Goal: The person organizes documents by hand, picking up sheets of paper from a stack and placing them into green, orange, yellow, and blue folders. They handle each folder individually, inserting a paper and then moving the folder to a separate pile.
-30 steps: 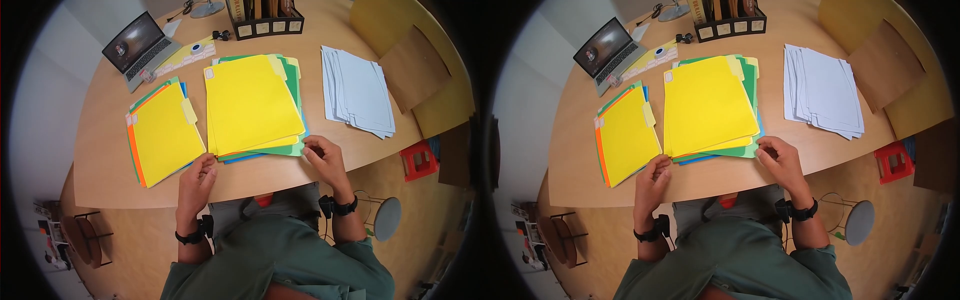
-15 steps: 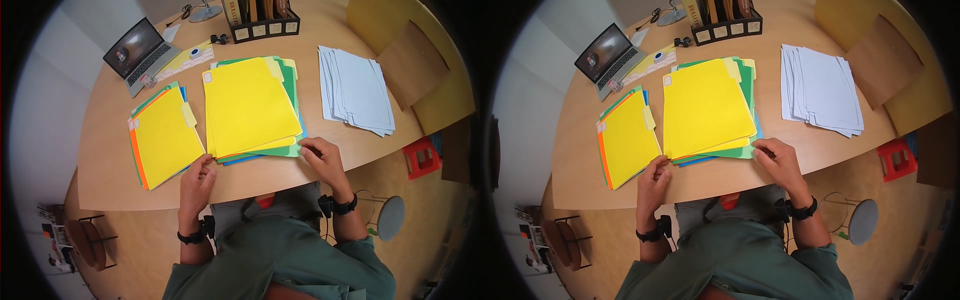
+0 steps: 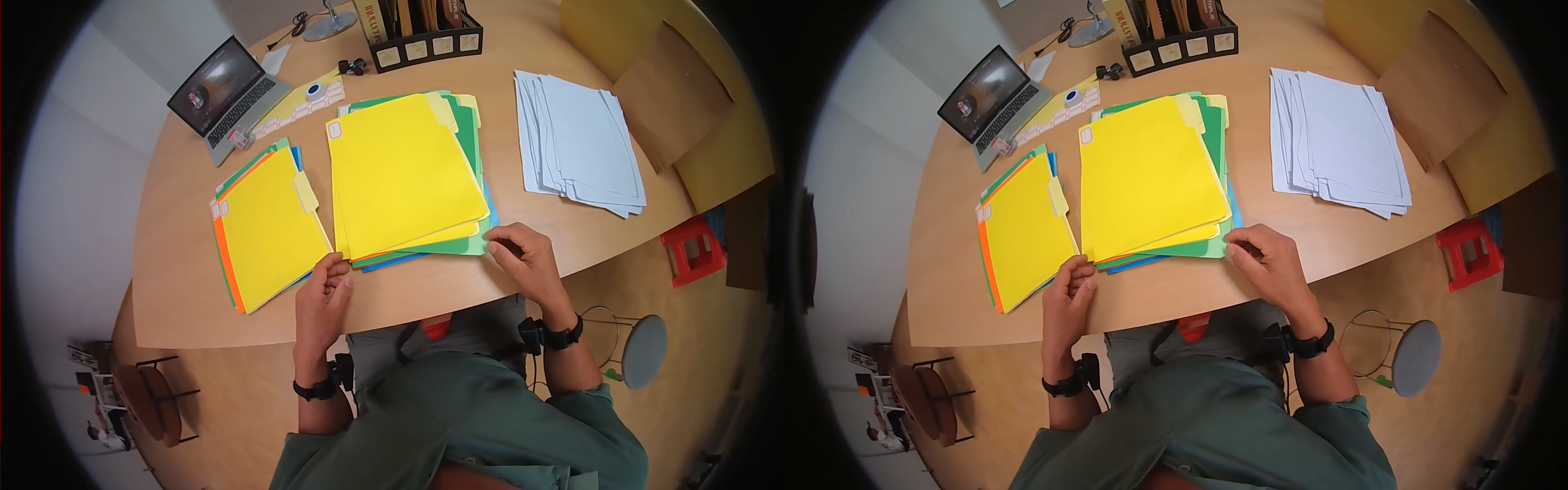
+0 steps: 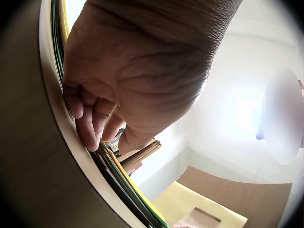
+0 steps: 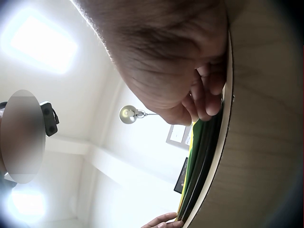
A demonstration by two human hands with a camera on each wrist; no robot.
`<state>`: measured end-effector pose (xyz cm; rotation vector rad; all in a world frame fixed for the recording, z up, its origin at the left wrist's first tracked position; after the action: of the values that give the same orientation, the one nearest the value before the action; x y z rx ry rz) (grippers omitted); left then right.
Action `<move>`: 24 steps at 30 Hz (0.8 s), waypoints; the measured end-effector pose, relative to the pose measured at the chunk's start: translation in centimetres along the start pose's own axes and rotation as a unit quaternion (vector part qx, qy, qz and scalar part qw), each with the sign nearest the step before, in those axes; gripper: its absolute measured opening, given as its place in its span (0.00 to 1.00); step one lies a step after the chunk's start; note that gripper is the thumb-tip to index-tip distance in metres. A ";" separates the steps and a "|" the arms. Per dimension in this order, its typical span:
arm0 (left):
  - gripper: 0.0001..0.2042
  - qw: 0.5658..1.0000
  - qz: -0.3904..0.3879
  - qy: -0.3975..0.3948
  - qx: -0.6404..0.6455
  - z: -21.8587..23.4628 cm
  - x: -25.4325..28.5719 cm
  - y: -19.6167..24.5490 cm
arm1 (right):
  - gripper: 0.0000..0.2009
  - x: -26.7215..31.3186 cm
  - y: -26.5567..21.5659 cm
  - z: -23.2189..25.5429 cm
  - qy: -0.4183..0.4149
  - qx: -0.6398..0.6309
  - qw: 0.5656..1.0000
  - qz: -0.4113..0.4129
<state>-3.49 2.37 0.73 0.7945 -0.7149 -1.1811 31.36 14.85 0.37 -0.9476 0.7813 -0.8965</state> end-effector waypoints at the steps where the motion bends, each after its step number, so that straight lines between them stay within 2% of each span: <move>1: 0.21 1.000 0.000 0.000 -0.001 -0.1 0.0 0.0 | 0.10 0.0 0.0 0.0 -0.001 0.002 1.000 -0.002; 4: 0.22 1.000 -0.004 0.012 0.002 0.0 0.0 0.0 | 0.10 0.1 0.1 0.0 -0.002 0.005 1.000 -0.004; 12: 0.13 0.998 -0.018 0.020 -0.050 0.0 -0.1 0.5 | 0.10 0.1 0.2 0.1 0.004 0.010 1.000 0.011; 24: 0.13 0.999 -0.008 0.016 -0.047 0.0 -0.2 0.3 | 0.10 0.1 0.3 -0.1 0.006 0.006 1.000 0.010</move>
<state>-3.37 2.65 0.95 0.7413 -0.6226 -1.2049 31.43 14.82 0.06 -0.9224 0.7935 -0.8885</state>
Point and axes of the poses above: each hand's wrist, its own x-axis away from the middle knuckle, its own z-axis out of the back of the hand, y = z × x, the point moved 6 cm from there along -x, towards the middle knuckle, and after that the axes turned 6 degrees about -y, right-handed, at the moved point
